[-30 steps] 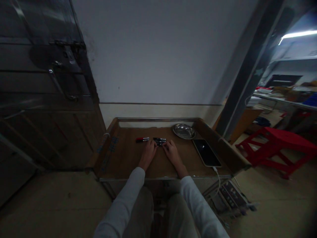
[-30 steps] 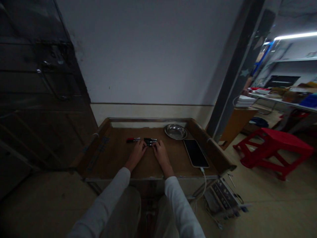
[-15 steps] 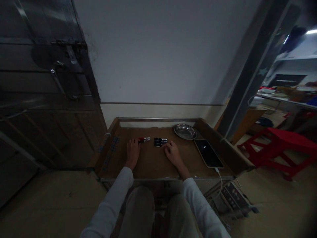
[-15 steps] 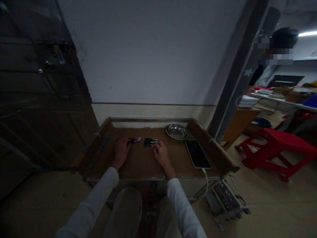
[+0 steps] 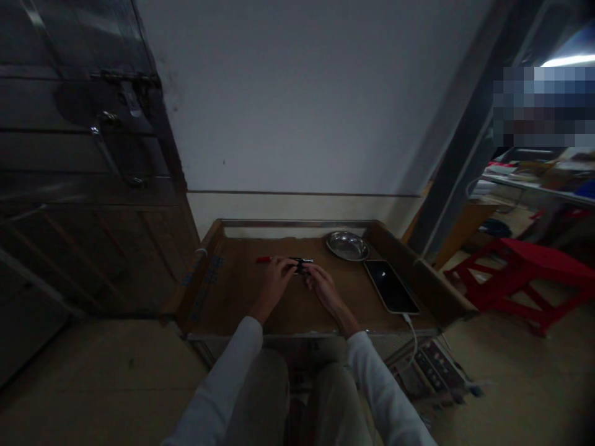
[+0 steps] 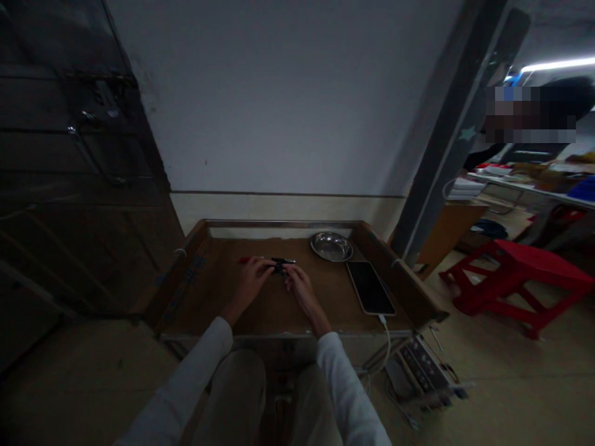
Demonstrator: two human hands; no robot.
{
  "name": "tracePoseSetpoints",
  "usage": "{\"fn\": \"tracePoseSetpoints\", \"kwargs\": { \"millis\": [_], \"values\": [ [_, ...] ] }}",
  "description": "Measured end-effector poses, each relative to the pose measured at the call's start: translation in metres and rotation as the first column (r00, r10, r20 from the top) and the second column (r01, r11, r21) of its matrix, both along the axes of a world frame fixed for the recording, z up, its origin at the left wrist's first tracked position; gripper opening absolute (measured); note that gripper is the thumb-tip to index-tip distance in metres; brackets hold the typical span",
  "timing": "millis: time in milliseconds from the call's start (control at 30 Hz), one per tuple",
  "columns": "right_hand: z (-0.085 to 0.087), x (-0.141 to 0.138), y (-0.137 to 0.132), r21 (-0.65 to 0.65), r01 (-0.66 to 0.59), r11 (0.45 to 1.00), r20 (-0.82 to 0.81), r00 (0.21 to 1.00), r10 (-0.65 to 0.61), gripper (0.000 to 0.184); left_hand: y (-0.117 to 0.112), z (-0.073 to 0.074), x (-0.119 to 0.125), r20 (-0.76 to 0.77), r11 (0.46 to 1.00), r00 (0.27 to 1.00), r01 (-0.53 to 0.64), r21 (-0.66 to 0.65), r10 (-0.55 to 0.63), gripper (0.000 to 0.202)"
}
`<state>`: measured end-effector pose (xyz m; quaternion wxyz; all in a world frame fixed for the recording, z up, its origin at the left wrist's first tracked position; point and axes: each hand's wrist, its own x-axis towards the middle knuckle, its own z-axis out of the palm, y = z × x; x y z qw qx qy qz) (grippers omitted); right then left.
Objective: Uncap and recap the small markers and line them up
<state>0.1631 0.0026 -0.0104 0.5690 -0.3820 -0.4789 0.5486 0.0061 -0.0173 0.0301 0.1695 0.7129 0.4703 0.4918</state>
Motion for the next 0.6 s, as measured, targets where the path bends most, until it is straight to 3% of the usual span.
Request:
{"fn": "tracePoseSetpoints", "kwargs": {
  "millis": [133,333,500,600],
  "values": [
    [-0.001,0.003,0.001,-0.019,0.039,0.999,-0.056,0.998,-0.040,0.037,0.006,0.008,0.010,0.036,0.999,0.999,0.040,-0.031,-0.039,0.013],
    [0.000,0.004,0.001,-0.026,0.037,0.999,-0.058,0.998,-0.039,0.034,0.015,0.005,0.012,0.148,0.997,0.987,0.069,-0.045,-0.062,0.024],
    [0.003,0.008,-0.002,0.013,0.052,0.999,-0.020,0.998,-0.051,0.035,0.015,0.008,0.001,0.247,0.999,0.969,-0.001,-0.053,0.014,0.016],
    [0.004,0.017,-0.004,0.067,0.150,0.986,0.098,0.983,-0.157,0.034,0.019,0.003,-0.012,0.318,0.996,0.945,-0.066,-0.053,0.080,0.015]
  ]
}}
